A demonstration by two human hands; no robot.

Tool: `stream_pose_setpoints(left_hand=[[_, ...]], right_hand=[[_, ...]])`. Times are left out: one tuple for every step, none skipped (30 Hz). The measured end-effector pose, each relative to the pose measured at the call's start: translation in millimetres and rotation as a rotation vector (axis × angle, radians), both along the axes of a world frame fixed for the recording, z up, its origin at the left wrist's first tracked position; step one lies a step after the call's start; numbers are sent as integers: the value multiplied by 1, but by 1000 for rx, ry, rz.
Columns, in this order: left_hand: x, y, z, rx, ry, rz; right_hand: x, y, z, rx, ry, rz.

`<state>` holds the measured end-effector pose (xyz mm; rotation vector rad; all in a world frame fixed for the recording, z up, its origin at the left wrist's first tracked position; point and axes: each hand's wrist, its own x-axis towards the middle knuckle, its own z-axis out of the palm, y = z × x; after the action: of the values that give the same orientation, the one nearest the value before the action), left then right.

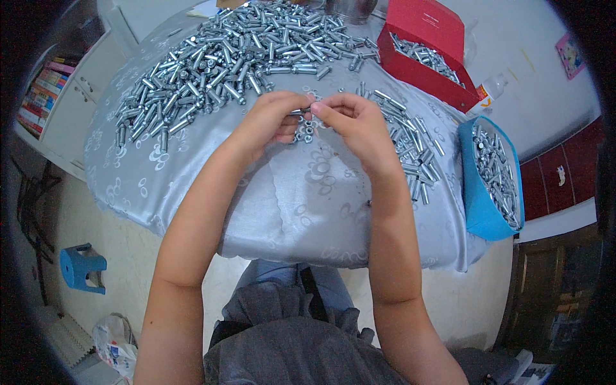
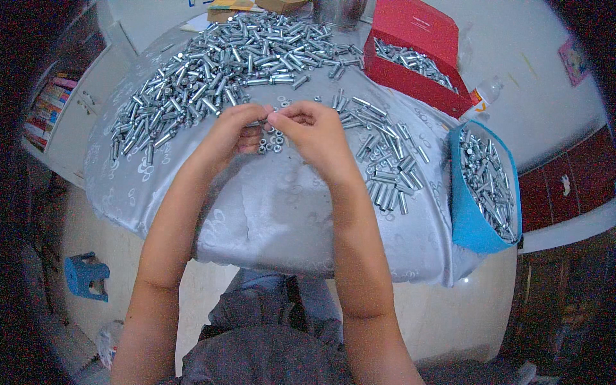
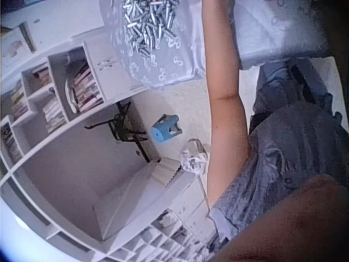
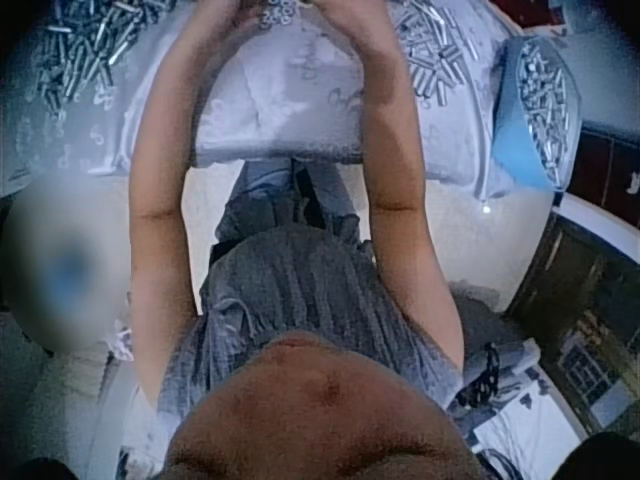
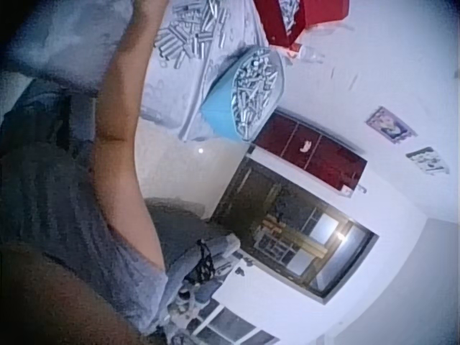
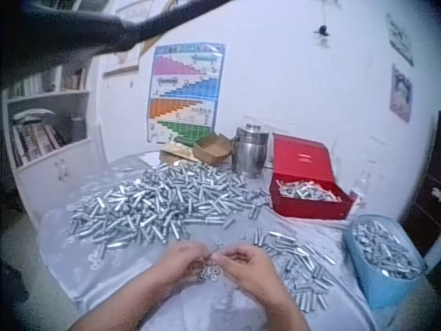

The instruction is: The person repeatedly picks up metal bolts and washers from a table, threads the washers onto the bolts by hand, and places the assembled units into a blue container. The task continues throughout the clip with a steady, repetitive motion.

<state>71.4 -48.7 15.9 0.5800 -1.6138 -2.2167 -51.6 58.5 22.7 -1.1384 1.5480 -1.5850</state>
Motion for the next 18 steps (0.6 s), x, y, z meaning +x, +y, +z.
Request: stream_pose_setpoints(left_hand=[[0,1,1,16,2,-9],[0,2,2,31,4,-18],[0,1,1,44,14,-31],[1,0,1,58,24,-44],[2,-1,0,71,35,-57],[2,-1,0,78,48,-81],[2,-2,-1,84,60,-104],[2,-3,-1,91,73,-128],[2,-3,-1,120,89,-132],[3,-4,0,149,105,-136],[3,-4,0,178,121,-140],[3,-4,0,179,127,-136],[4,-4,0,179,134,-132],[4,-4,0,180,141,-128],[3,-2,2,143,109,-122],[3,1,5,106,78,-116],[2,3,6,68,46,-110],[2,2,5,68,32,-105]], right_hand=[[0,0,0,0,-26,6],[1,1,2,-1,-53,12],[3,1,4,-1,-80,20],[5,2,7,3,-77,20],[7,4,11,7,-74,21],[7,5,13,12,-70,17],[6,6,13,9,-61,17],[6,6,12,6,-52,17],[6,6,11,2,-45,20],[6,6,11,1,-46,19],[6,6,11,1,-47,19],[7,5,11,1,-48,17],[7,4,10,-11,-26,-1],[7,3,8,-23,-5,-20],[7,2,6,-34,17,-40],[7,1,5,-50,41,-49],[7,0,4,-65,65,-57],[7,0,3,-82,88,-64]])
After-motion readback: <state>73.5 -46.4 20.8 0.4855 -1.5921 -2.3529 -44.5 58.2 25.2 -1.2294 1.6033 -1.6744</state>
